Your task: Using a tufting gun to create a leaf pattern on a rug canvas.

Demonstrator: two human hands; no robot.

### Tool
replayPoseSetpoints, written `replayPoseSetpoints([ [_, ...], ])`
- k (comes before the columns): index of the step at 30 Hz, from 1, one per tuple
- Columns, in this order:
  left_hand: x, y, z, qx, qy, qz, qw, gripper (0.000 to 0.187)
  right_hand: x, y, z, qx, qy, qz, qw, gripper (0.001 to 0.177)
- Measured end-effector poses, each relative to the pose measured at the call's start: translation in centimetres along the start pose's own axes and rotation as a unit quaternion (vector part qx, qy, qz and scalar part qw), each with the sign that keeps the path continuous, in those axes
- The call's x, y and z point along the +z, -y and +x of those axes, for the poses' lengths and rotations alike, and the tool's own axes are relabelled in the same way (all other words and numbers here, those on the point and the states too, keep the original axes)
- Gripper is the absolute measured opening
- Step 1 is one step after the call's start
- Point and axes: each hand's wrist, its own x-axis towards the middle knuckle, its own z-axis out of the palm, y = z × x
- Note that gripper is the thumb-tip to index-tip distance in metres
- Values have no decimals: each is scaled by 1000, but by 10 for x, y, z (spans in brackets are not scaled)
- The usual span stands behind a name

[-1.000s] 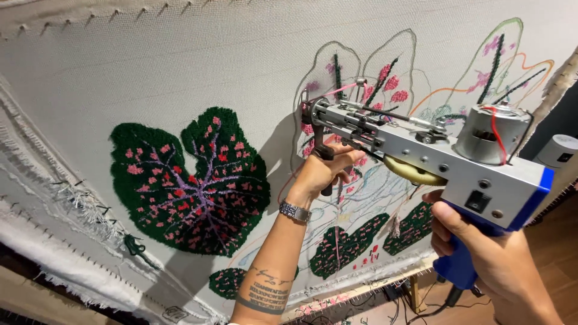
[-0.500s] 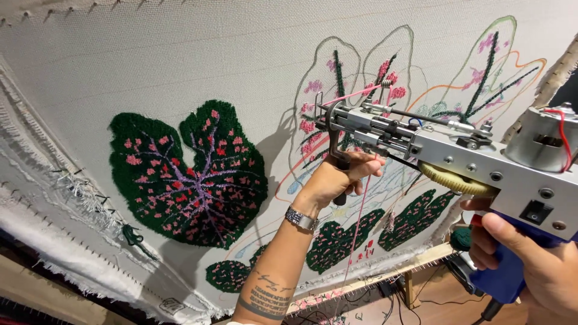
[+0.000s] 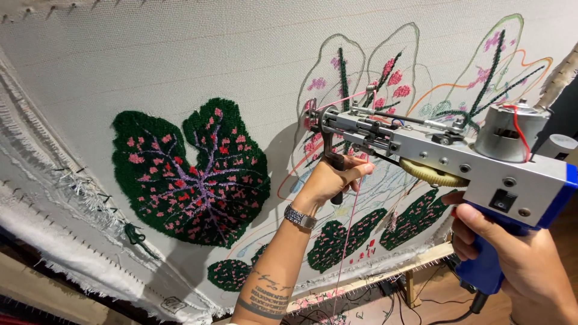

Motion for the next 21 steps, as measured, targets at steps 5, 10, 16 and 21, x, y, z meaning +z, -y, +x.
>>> replayPoseSetpoints([
  [5,-5,0,5,9,-28,-37,999,33,11,-2,7,8,-26,3,1000,31],
  [10,-16,1,12,21,-9,-65,998,35,39,1,6,-15,-47,-7,999,27],
  [16,-27,4,23,-20,-36,-45,998,36,60,0,4,-26,-66,-46,996,25],
  [21,-31,4,27,-19,-32,-47,998,36,73,6,6,6,-95,-45,994,24],
])
